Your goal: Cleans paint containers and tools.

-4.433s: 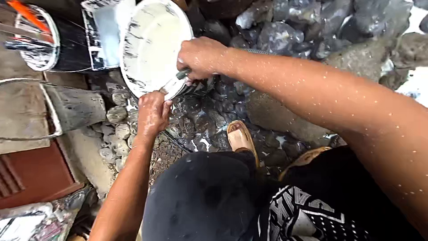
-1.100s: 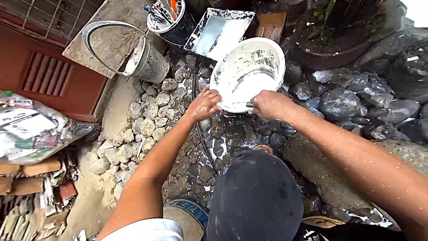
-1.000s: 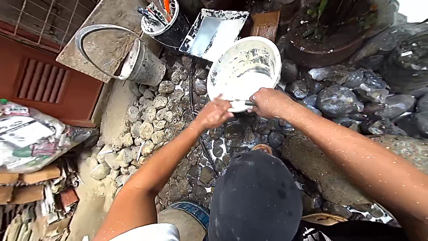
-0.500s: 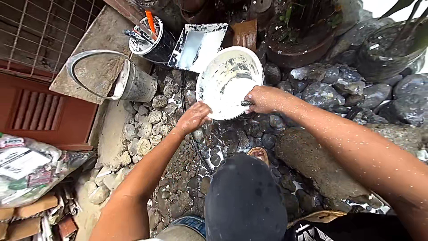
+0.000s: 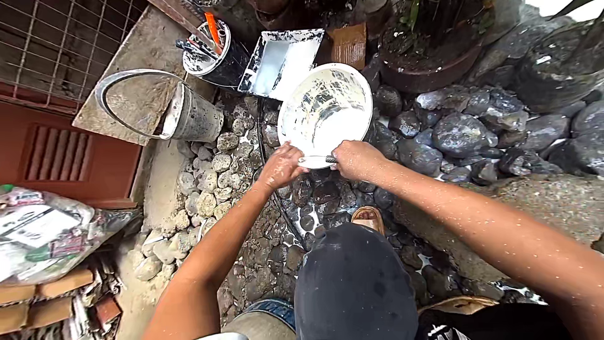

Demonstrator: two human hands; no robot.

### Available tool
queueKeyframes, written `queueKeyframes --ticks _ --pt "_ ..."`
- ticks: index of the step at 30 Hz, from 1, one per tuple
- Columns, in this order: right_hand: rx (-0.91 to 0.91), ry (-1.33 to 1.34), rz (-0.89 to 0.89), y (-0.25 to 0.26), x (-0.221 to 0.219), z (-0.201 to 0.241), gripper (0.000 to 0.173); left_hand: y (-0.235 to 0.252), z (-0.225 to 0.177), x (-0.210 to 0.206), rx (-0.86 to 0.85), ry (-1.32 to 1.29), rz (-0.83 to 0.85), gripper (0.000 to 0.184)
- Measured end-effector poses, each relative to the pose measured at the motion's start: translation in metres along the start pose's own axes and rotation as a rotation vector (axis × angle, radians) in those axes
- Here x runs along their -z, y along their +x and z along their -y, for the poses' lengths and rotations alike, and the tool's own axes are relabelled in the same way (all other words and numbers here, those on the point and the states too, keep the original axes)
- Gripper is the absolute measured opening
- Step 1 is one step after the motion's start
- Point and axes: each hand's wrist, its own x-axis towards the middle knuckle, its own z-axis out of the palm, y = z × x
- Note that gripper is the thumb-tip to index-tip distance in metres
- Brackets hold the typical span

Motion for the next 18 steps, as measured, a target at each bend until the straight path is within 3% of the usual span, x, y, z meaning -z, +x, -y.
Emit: queueKeyframes --ticks 3,5,8,13,16,18 --pt "-0.006 0.018 -0.002 -0.004 -0.002 0.001 0.024 0.013 -0.044 -0.002 -0.017 -0.010 0.015 0.047" --pt "-0.010 0.008 0.000 -0.007 -0.001 -0.003 0.025 0.004 -0.019 -0.003 -0.011 -0.028 0.027 0.042" --pt "-0.016 0.020 -0.025 -0.007 0.000 -0.009 0.026 -0.005 0.034 0.016 0.023 0.042 0.094 0.051" --pt "-0.038 0.050 -0.008 -0.008 0.011 -0.018 0.025 0.015 -0.033 0.009 -0.014 0.016 0.125 0.039" --pt "-0.018 0.020 -0.018 -0.009 0.008 -0.021 0.028 -0.003 0.026 0.020 -0.007 0.063 0.149 0.031" --pt "-0.015 0.021 -0.036 -0.006 0.010 -0.023 0.028 -0.001 0.042 0.031 -0.006 0.108 0.188 0.033"
